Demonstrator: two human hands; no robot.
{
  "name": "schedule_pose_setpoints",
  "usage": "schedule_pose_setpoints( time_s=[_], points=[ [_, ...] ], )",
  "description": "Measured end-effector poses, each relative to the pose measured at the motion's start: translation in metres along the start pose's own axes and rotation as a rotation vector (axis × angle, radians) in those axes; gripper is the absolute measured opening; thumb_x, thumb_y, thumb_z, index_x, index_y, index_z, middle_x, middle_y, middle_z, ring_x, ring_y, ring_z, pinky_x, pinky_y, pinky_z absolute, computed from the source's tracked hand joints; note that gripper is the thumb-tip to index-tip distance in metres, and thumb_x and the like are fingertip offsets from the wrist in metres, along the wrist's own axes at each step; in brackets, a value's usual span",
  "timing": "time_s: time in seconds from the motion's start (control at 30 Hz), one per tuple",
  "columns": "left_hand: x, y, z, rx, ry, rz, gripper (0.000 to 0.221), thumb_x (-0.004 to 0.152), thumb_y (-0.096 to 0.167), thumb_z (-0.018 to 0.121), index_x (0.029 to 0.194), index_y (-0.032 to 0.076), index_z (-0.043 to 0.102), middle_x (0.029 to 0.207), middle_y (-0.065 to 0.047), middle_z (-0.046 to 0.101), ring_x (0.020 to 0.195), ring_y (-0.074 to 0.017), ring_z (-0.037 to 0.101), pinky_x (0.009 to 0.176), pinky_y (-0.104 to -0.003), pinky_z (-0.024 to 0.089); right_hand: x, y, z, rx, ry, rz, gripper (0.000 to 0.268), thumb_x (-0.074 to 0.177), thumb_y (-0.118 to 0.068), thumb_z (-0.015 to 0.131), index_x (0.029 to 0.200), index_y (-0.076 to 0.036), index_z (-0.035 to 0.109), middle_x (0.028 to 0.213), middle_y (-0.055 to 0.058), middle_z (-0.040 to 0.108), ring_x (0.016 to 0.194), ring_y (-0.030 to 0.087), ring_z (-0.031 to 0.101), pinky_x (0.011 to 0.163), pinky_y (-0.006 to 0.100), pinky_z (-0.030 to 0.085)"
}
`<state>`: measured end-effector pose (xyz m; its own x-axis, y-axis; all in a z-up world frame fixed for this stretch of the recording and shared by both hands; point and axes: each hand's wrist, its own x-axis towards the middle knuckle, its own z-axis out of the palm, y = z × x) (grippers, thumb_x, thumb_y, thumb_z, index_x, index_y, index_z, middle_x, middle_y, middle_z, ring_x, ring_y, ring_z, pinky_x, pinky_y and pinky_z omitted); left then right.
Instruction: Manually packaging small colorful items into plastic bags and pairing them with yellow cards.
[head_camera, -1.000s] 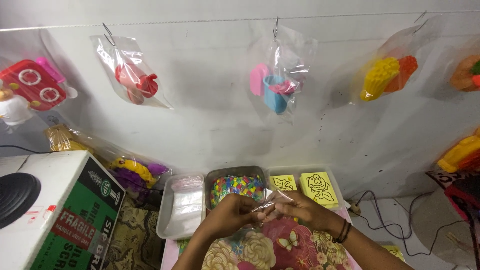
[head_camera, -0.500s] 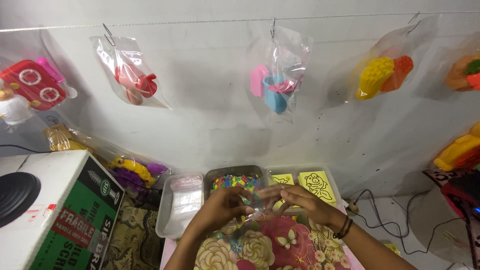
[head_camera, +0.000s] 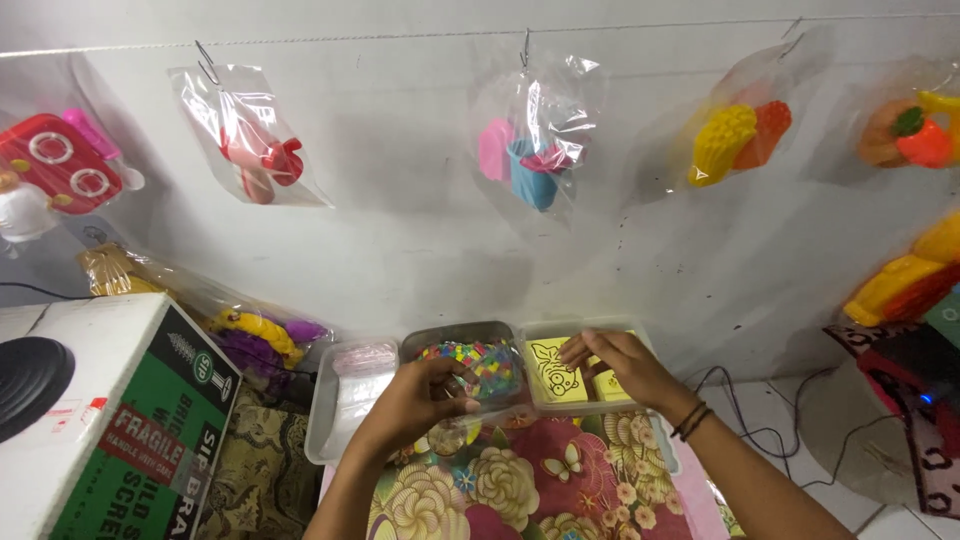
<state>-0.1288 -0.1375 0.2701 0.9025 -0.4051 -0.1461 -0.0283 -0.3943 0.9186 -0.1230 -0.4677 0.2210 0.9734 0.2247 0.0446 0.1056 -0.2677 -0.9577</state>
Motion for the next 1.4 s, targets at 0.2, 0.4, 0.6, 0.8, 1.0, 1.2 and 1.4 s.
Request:
schedule_pose_setpoints(
  time_s=[0.2, 0.4, 0.6, 0.8, 1.0, 1.2, 1.4],
  points=[
    [-0.013, 0.012, -0.003, 0.103, 0.036, -0.052, 0.032, 0.075, 0.008, 0.087, 0.106, 0.005, 0.079, 0.074, -0.004, 0.077, 0.058, -0.0116, 0.068, 0.055, -0.026, 0.051, -0.005, 0.060, -0.038, -0.734, 0.057, 0.166, 0.027, 0.089, -0.022, 0.063, 0.113, -0.014, 0.075, 0.120, 0.001, 0.071, 0.104, 0.018, 0.069, 0.091, 0.031, 0.055],
    [-0.022, 0.015, -0.003, 0.202, 0.077, -0.058, 0.034, 0.076, 0.014, 0.087, 0.108, 0.009, 0.078, 0.082, -0.004, 0.079, 0.063, -0.0121, 0.069, 0.059, -0.027, 0.054, -0.009, 0.097, -0.046, -1.004, -0.029, 0.427, 0.049, 0.089, -0.028, 0.068, 0.136, -0.016, 0.061, 0.134, 0.006, 0.065, 0.118, 0.024, 0.066, 0.103, 0.038, 0.053],
    [-0.032, 0.016, -0.001, 0.204, 0.065, -0.021, 0.029, 0.078, 0.010, 0.085, 0.106, 0.008, 0.078, 0.077, -0.004, 0.079, 0.062, -0.0117, 0.070, 0.058, -0.027, 0.051, -0.002, 0.098, -0.022, -1.194, -0.032, 0.483, 0.039, 0.087, -0.045, 0.073, 0.114, -0.018, 0.066, 0.114, 0.006, 0.069, 0.103, 0.025, 0.069, 0.088, 0.041, 0.056],
    [-0.044, 0.016, -0.004, 0.237, 0.100, -0.025, 0.029, 0.077, 0.011, 0.084, 0.106, 0.009, 0.080, 0.078, -0.004, 0.080, 0.061, -0.0124, 0.067, 0.060, -0.027, 0.051, 0.005, 0.095, -0.009, -1.194, 0.028, 0.464, 0.030, 0.078, -0.021, 0.071, 0.105, -0.011, 0.069, 0.105, 0.010, 0.072, 0.095, 0.029, 0.071, 0.082, 0.040, 0.058],
    [-0.051, 0.005, -0.013, 0.274, 0.104, -0.018, 0.032, 0.076, 0.015, 0.087, 0.106, 0.008, 0.079, 0.074, -0.003, 0.079, 0.057, -0.0108, 0.063, 0.057, -0.027, 0.049, 0.004, 0.083, -0.004, -1.091, 0.085, 0.457, 0.032, 0.072, -0.012, 0.059, 0.101, -0.003, 0.070, 0.099, 0.016, 0.073, 0.086, 0.033, 0.072, 0.076, 0.040, 0.059],
    [-0.059, 0.004, -0.019, 0.289, 0.137, 0.001, 0.033, 0.074, 0.015, 0.088, 0.106, 0.008, 0.079, 0.075, -0.003, 0.079, 0.058, -0.0115, 0.065, 0.056, -0.026, 0.050, 0.010, 0.082, -0.013, -1.352, 0.211, 0.360, 0.018, 0.082, -0.010, 0.065, 0.099, -0.008, 0.068, 0.093, 0.012, 0.071, 0.080, 0.030, 0.072, 0.072, 0.041, 0.058],
    [-0.066, 0.012, -0.019, 0.286, 0.129, -0.045, 0.033, 0.075, 0.014, 0.087, 0.107, 0.009, 0.079, 0.073, -0.003, 0.078, 0.056, -0.0106, 0.063, 0.056, -0.026, 0.049, 0.000, 0.032, -0.019, -1.445, 0.612, 0.144, 0.009, 0.082, -0.008, 0.057, 0.088, -0.005, 0.064, 0.078, 0.013, 0.071, 0.064, 0.032, 0.069, 0.059, 0.043, 0.052]
  ],
)
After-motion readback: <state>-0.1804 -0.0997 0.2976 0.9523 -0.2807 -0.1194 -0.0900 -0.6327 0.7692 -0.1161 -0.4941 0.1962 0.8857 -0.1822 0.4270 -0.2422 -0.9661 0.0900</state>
